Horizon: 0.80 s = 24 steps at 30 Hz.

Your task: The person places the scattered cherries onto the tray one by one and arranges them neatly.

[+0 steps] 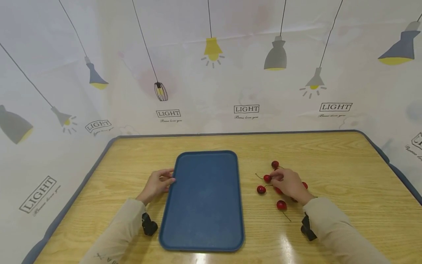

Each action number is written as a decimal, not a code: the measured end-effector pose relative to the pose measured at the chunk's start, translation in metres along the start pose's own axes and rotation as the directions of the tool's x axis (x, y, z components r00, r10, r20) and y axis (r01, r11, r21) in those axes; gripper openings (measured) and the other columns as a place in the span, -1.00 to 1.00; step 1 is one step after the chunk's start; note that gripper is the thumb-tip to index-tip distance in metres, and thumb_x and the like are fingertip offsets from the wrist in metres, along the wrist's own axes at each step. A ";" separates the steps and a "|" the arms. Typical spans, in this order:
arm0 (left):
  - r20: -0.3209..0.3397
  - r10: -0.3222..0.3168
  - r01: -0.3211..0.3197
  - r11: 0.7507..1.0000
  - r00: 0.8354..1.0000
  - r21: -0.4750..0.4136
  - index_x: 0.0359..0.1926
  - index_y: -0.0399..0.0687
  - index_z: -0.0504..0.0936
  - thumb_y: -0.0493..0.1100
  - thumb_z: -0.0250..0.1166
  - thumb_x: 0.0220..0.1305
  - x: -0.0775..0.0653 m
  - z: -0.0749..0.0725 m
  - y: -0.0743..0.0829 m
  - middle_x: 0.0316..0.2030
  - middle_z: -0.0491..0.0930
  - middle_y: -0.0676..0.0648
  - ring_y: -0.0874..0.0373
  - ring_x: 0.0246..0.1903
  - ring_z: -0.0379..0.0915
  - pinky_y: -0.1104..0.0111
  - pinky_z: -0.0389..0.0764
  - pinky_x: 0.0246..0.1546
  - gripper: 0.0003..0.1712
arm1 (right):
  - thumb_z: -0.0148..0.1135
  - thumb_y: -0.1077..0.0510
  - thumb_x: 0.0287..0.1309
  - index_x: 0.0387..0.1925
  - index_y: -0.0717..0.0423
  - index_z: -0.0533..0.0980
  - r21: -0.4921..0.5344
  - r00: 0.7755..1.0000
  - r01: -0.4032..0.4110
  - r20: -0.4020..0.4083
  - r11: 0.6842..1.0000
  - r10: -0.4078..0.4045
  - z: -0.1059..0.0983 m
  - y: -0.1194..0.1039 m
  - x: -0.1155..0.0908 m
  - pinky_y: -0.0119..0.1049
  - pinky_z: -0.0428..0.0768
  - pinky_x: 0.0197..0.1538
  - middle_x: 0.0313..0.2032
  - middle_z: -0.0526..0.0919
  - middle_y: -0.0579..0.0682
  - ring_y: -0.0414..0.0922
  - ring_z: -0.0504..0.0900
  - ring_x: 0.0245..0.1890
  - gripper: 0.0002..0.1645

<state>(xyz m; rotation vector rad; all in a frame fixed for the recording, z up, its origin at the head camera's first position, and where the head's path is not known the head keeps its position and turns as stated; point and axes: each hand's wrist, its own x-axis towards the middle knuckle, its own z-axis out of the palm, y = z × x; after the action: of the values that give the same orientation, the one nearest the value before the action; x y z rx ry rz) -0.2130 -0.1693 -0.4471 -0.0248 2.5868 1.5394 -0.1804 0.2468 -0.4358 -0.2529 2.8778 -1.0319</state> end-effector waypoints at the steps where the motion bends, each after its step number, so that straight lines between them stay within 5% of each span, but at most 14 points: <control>1: -0.001 0.001 -0.001 1.000 1.000 0.001 0.10 -0.19 0.45 -0.38 0.22 0.10 0.000 0.000 0.000 -0.24 0.45 -0.16 0.11 -0.34 0.49 0.35 0.56 -0.56 -0.52 | 0.16 0.26 0.04 -0.17 0.35 0.50 0.008 1.000 0.001 -0.004 1.000 -0.001 -0.001 0.000 0.000 -0.23 0.50 -0.37 -0.37 0.58 0.10 0.02 0.53 -0.35 -0.71; 24: 0.008 -0.012 0.012 1.000 1.000 -0.008 0.10 -0.20 0.45 -0.37 0.22 0.10 0.001 -0.001 -0.001 -0.23 0.46 -0.16 0.15 -0.35 0.49 0.35 0.56 -0.55 -0.52 | 0.10 0.20 0.15 -0.18 0.33 0.51 0.099 0.995 0.042 -0.096 0.994 -0.033 -0.008 0.001 -0.003 -0.32 0.49 -0.36 -0.25 0.57 0.20 0.01 0.53 -0.31 -0.73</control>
<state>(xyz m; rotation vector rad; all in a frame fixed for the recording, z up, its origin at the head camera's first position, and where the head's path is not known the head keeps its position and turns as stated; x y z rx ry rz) -0.2138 -0.1704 -0.4472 -0.0341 2.5699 1.5423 -0.1786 0.2532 -0.4307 -0.2599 2.9026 -1.2232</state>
